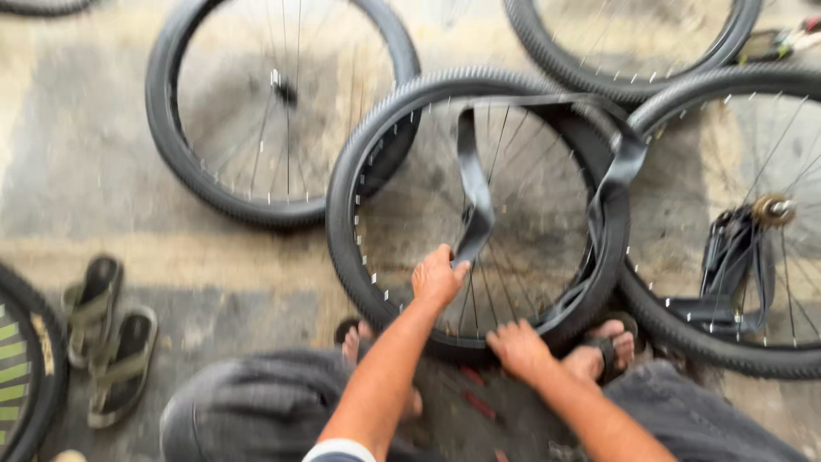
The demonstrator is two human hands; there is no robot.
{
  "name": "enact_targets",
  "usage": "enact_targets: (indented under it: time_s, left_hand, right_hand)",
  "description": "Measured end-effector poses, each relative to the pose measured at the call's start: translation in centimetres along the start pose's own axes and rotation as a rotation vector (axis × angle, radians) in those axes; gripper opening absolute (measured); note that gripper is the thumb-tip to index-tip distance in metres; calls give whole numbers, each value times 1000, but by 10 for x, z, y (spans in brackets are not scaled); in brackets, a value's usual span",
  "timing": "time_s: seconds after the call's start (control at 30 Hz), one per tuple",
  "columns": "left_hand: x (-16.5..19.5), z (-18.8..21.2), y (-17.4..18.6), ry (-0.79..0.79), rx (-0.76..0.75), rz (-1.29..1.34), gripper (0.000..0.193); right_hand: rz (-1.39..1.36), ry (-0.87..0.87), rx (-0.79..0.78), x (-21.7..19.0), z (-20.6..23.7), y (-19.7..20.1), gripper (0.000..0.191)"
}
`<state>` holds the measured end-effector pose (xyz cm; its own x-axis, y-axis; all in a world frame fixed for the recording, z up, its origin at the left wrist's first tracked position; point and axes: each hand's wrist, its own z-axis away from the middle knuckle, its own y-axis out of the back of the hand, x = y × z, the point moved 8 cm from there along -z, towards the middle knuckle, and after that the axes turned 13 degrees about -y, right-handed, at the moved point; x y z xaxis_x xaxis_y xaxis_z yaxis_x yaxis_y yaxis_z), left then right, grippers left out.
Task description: The person sits on the floor of a bicycle repair shop and removes the inner tube from a bicycle wheel. They pry the tire bead away from the rim with a small hand tool, work the tube out around the rim by hand, then lift and reposition the wheel and tire to continue separating them.
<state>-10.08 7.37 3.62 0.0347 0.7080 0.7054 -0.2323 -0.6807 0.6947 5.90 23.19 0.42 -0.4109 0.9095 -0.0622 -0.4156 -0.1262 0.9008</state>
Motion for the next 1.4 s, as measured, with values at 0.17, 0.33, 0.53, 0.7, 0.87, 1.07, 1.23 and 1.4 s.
enact_targets:
  time_s: [0.17,0.33,0.53,0.7,0.87,1.07,1.23,1.4]
  left_hand:
    - [30,-82,17,-117,260,96,84]
    - [47,-89,10,-286,-138,-290,90]
    - [38,-76,5,-86,-187,-88,89]
    - [45,-79,-1,-115,-151,-144,42]
    - [81,-104,32,-496,177,-105,52]
    - [76,-131,0,-390,-266,-354,53]
    - [96,-124,16,-756,-115,-575,8]
    - [76,-25,41,-1064,-130,-420,11]
  right_hand:
    - [24,162,422,-3,0,6,34]
    - [94,14,94,32,-39,4,38]
    - [245,-309,-99,166,-14,44,44]
    - [229,-397,211,211,-8,78,44]
    - [125,-502,77,199,-10,45,51]
    - [20,-521,173,194,-1,56,52]
    - [-3,-471,364,179,12,83,48]
    - [-115,-498,344,180,25,80,55]
